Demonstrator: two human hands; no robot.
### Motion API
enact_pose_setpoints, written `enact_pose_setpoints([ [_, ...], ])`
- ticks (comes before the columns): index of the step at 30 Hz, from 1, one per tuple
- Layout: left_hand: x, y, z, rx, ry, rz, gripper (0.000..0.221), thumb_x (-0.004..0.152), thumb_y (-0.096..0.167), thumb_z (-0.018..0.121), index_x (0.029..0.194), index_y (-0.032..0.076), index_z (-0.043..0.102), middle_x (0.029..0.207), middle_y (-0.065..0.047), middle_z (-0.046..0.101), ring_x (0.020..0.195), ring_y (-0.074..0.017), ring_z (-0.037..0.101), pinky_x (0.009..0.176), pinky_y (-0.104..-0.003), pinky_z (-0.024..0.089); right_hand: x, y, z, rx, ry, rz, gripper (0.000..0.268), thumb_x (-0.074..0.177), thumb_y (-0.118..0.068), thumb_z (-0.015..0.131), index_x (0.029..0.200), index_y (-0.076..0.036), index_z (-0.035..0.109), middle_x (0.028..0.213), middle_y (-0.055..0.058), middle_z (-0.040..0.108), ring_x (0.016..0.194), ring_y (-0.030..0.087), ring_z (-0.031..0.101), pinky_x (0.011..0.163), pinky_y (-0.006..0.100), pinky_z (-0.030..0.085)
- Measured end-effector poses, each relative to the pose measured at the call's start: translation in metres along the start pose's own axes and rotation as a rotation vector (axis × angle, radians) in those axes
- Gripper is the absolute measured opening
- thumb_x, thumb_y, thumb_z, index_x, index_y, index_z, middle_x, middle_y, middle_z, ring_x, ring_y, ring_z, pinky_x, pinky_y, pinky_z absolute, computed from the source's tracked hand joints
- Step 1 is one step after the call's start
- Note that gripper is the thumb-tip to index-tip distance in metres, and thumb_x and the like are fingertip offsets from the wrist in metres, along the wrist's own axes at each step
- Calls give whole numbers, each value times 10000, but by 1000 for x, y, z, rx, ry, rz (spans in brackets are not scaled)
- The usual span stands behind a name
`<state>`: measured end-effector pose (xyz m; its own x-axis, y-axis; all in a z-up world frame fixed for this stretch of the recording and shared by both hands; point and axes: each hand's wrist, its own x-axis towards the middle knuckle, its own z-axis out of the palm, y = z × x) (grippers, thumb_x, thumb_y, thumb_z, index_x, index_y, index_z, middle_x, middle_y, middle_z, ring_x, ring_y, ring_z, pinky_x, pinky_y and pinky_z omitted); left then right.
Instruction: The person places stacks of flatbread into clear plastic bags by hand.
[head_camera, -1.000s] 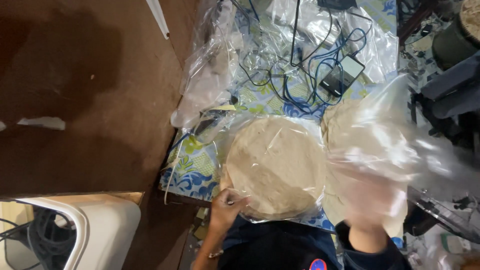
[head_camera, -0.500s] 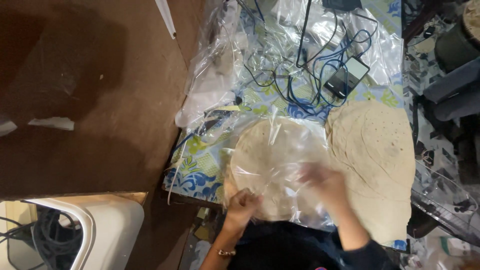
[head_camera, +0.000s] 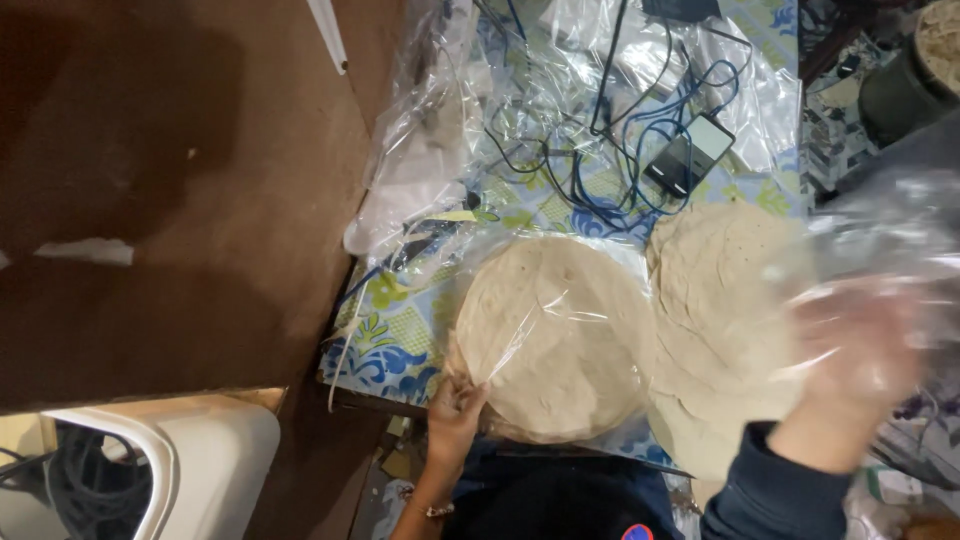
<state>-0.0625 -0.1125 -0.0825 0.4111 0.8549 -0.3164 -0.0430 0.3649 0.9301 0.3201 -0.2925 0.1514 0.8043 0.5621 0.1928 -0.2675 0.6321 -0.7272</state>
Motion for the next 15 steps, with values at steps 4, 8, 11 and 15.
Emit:
enact_pose_setpoints([
  [4,0,-3,2,5,-11,-35,235,849,73,752,996,40,573,815,-3,617,698,-75,575,564,-245,515,18,59,86,-607,-693,513,356,954,-188,620,1252,5,596,1053,187,721,853,309,795,515,350,634],
  [8,-4,0,1,-29,-39,208,303,893,22,770,1119,8,570,856,-21,562,758,-75,535,658,-215,485,100,177,38,-727,-572,948,193,1081,-258,539,1117,-80,604,907,178,723,486,112,434,403,250,335],
  [11,-10,26,2,36,-47,101,358,863,50,716,1180,56,550,862,2,619,736,-63,614,593,-225,546,142,221,64,-618,-450,919,214,1059,-299,525,1069,-109,622,930,116,731,460,116,460,394,250,368],
  [15,-9,18,-4,146,-11,115,235,935,62,669,1163,23,627,922,-18,682,758,-71,645,630,-233,546,196,238,101,-167,-322,621,203,1102,-191,531,1265,-70,518,1313,160,606,1135,340,669,866,379,619],
])
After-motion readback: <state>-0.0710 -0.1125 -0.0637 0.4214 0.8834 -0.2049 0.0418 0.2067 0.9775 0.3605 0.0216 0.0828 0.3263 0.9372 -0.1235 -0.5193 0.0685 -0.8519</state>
